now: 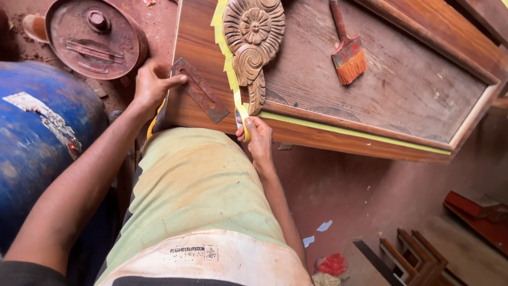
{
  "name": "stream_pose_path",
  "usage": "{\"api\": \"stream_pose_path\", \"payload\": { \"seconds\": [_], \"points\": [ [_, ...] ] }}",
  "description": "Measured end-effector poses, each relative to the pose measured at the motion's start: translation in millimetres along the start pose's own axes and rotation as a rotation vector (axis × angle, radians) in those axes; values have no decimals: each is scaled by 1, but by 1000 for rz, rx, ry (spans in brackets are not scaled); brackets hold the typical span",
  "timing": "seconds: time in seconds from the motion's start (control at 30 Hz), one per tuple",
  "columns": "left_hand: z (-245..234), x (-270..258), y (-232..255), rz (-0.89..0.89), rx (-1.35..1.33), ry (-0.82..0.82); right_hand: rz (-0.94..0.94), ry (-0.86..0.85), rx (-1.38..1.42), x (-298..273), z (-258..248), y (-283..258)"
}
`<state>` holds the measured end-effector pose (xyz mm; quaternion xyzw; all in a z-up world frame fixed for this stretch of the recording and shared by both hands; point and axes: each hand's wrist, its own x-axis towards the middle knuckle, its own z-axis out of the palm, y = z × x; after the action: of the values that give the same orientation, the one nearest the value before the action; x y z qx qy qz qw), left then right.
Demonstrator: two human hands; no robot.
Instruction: The person applies yellow masking tape along the edges of a carved wooden panel. They use a small metal tool to press the tape firmly into the grooves of the carving and smooth it onto the surface.
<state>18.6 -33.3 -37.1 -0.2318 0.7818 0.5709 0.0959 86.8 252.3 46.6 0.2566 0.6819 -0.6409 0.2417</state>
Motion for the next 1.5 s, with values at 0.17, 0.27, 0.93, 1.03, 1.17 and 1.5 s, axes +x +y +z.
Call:
{"api": "stream_pose_path", "payload": {
  "seconds": [0.17, 0.27, 0.93, 1.03, 1.17, 1.5],
  "points": [
    [15, -18, -3, -159, -468, -41, 15, -72, -32, 3, -7, -4],
    [28, -30, 3, -179, -372, 142, 27, -118, -36, 5, -13, -12],
    [63, -33, 87, 570, -138, 140, 27, -277, 12, 18, -34, -15],
    [67, -30, 91, 607, -105, 122, 18, -282, -23, 19, -33, -16],
    [68, -31, 96, 628, -74, 105, 37, -278, -38, 20, -32, -19],
    [67, -42, 93, 519, -193, 129, -133, 59, 755, 30, -111, -61]
  ]
}}
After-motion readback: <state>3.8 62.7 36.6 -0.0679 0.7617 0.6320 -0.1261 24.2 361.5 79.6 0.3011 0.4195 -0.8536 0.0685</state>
